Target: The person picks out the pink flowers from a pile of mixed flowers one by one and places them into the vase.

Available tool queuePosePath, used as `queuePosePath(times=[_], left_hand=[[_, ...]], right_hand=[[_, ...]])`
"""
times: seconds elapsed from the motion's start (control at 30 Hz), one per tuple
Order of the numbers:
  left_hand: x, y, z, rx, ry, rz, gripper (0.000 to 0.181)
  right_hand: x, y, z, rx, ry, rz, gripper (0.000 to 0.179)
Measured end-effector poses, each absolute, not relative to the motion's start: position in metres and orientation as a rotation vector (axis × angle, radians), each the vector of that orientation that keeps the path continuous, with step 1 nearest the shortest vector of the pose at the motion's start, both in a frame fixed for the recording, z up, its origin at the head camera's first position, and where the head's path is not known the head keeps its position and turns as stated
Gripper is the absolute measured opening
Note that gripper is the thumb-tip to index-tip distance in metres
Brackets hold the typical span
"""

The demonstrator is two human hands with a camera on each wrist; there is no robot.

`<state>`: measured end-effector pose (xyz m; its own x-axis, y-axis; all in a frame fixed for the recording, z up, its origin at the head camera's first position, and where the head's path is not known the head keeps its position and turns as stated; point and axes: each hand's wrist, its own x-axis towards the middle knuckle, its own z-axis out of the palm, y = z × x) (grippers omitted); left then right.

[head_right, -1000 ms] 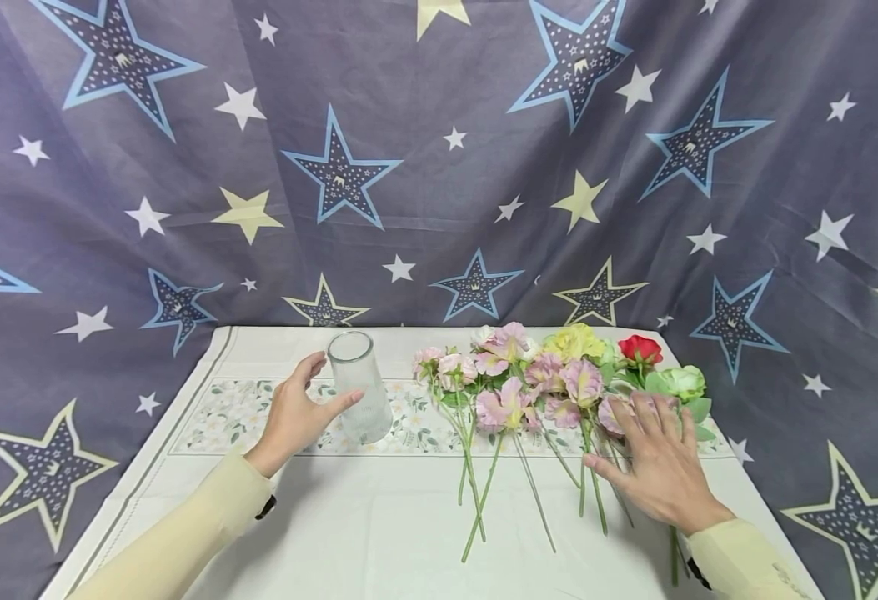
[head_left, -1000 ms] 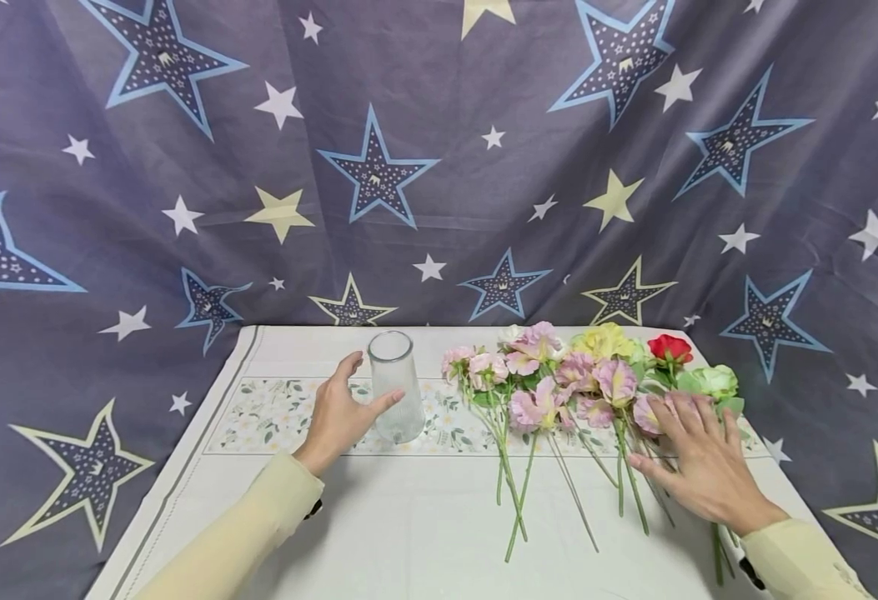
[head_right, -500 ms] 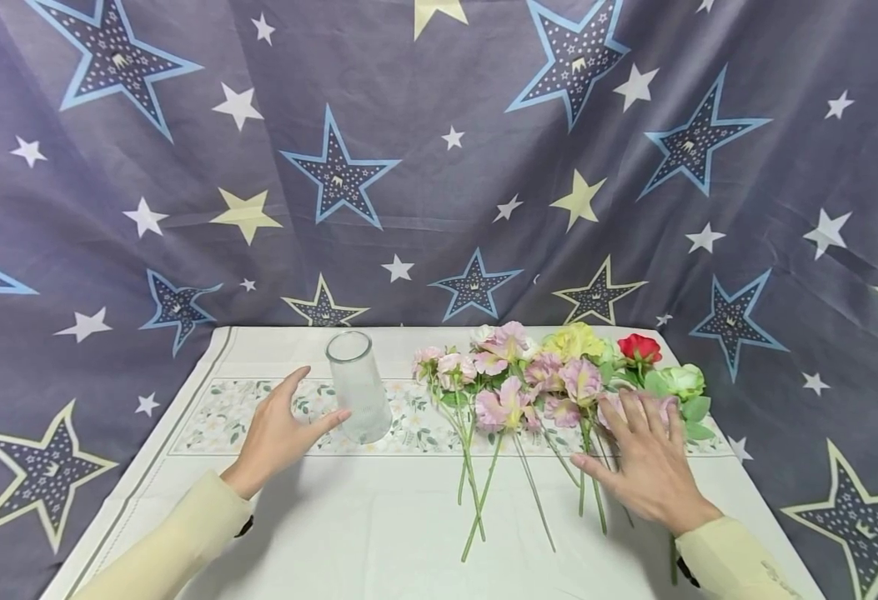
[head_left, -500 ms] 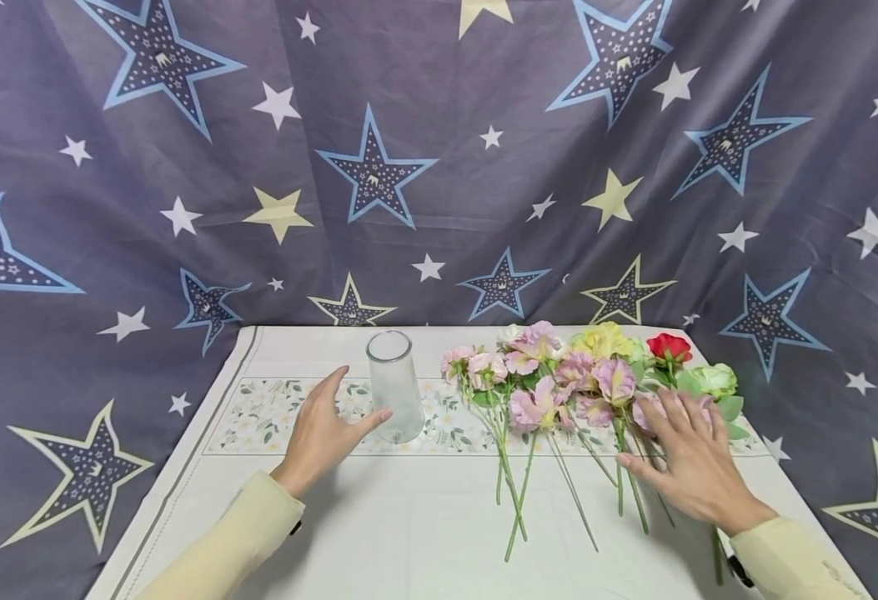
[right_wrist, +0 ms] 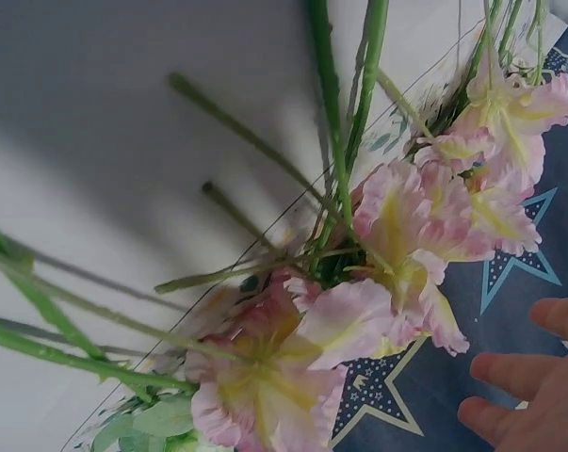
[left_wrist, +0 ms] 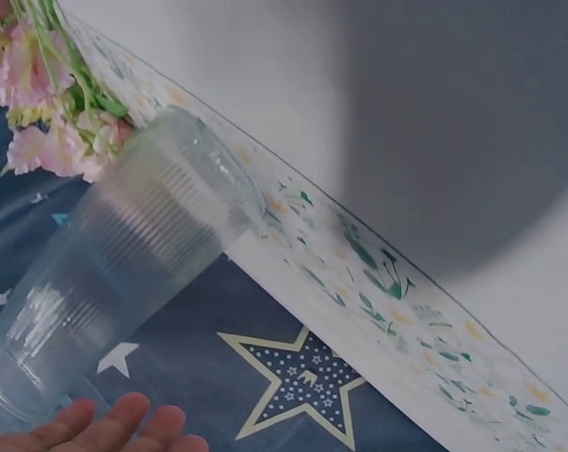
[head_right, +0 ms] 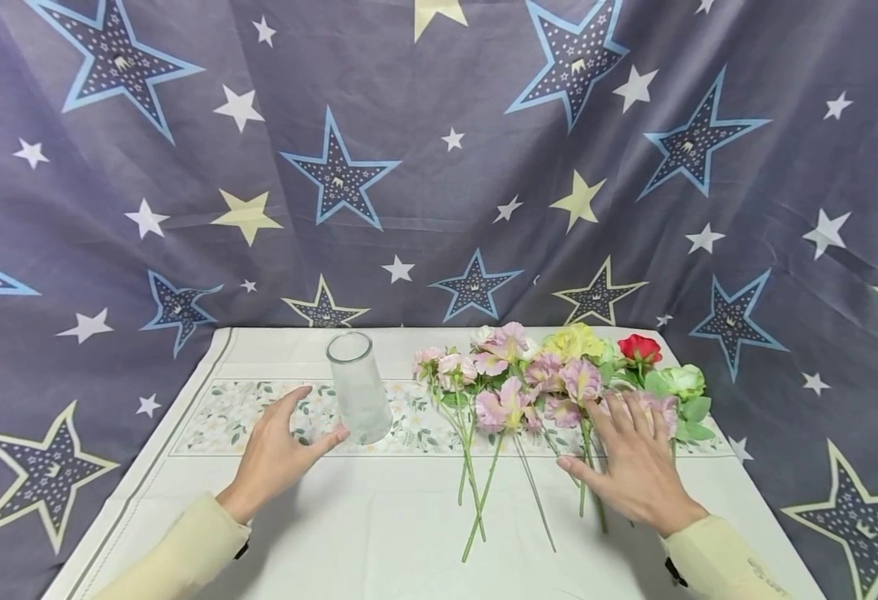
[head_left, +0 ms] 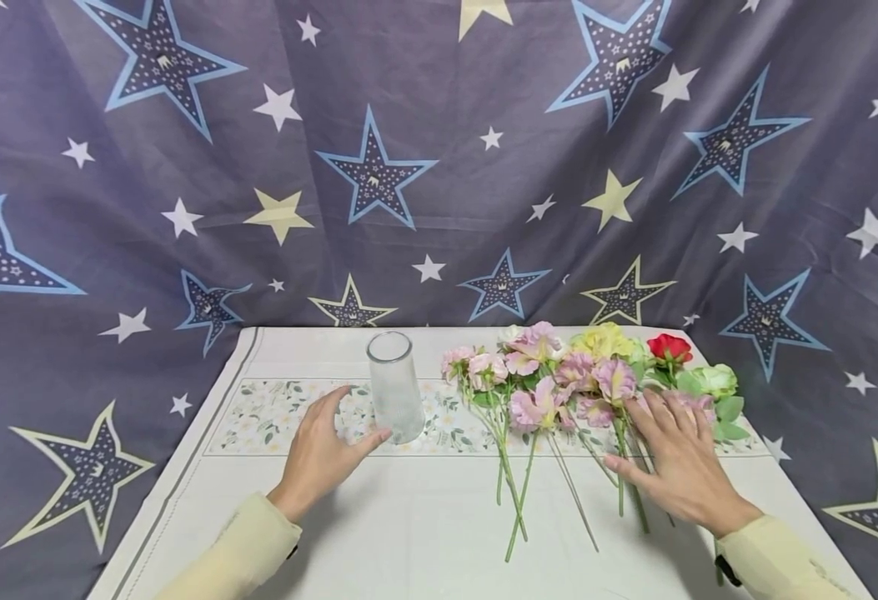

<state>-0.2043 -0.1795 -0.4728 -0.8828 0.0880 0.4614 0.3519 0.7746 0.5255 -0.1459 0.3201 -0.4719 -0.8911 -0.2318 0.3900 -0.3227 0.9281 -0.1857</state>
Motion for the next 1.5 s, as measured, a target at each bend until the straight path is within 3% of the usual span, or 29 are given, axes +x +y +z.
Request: queuePosePath(times=[0.97, 1.5], left_hand=[[-0.173, -0.147, -0.49, -0.507, -2.535, -0.97, 0.07], [-0.169, -0.133, -0.498, -0.622, -2.669, -0.97, 0.075]], right_hand=[[-0.149, 0.279, -0.467, 0.388, -2.652, 0.439, 0.079], [-0.153, 0.248, -0.472, 0.406, -2.617, 0.51, 0.06]])
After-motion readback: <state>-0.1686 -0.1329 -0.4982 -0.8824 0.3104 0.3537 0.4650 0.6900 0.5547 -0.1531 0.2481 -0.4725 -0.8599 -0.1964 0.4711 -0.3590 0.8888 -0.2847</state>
